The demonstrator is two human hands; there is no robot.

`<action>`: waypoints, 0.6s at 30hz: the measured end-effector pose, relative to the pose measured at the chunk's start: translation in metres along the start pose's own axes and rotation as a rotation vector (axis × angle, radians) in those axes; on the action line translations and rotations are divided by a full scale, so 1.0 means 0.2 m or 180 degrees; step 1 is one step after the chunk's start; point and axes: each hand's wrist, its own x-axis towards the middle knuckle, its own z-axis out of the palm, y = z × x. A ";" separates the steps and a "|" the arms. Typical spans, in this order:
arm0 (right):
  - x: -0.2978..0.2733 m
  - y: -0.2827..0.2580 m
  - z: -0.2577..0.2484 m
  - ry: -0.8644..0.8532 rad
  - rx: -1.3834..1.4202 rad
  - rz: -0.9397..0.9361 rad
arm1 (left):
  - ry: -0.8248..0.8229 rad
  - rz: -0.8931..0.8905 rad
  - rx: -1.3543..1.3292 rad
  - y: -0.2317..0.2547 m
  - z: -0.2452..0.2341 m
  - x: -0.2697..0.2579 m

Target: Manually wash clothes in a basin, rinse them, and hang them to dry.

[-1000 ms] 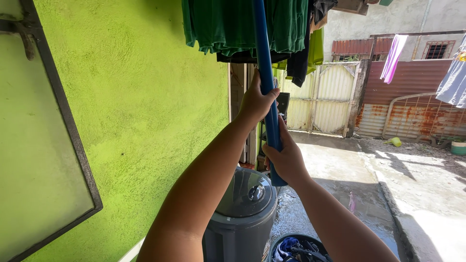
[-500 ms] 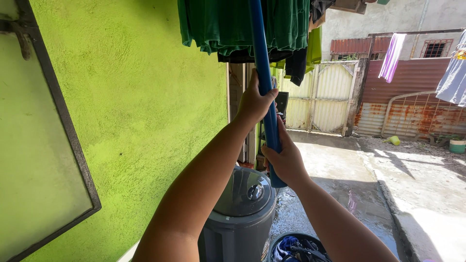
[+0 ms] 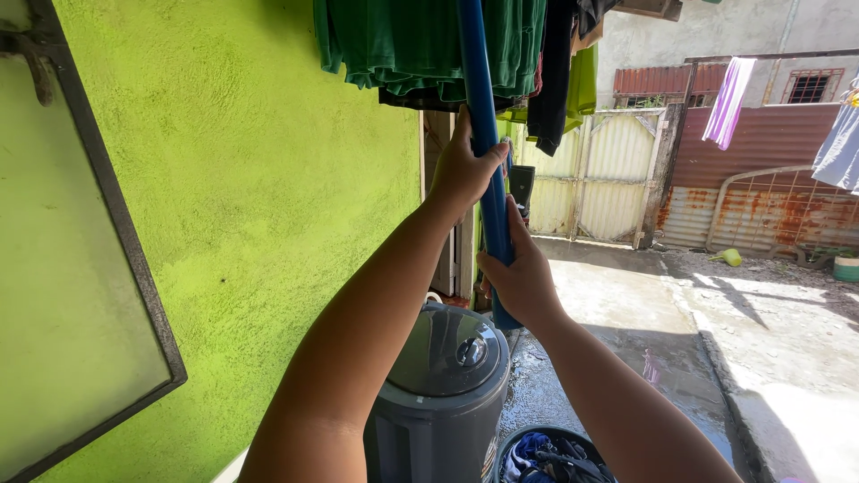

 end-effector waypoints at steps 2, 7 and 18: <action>0.00 0.01 0.00 -0.0022 0.0023 -0.0087 | 0.0101 0.0017 0.0283 -0.02 -0.01 0.01; -0.07 0.14 0.04 0.0006 -0.0042 -0.0121 | 0.0056 0.0117 0.0239 -0.05 -0.02 -0.08; -1.19 1.19 0.39 -0.0314 0.0344 0.0489 | 0.0121 -0.0778 -0.0959 -0.11 -0.20 -0.29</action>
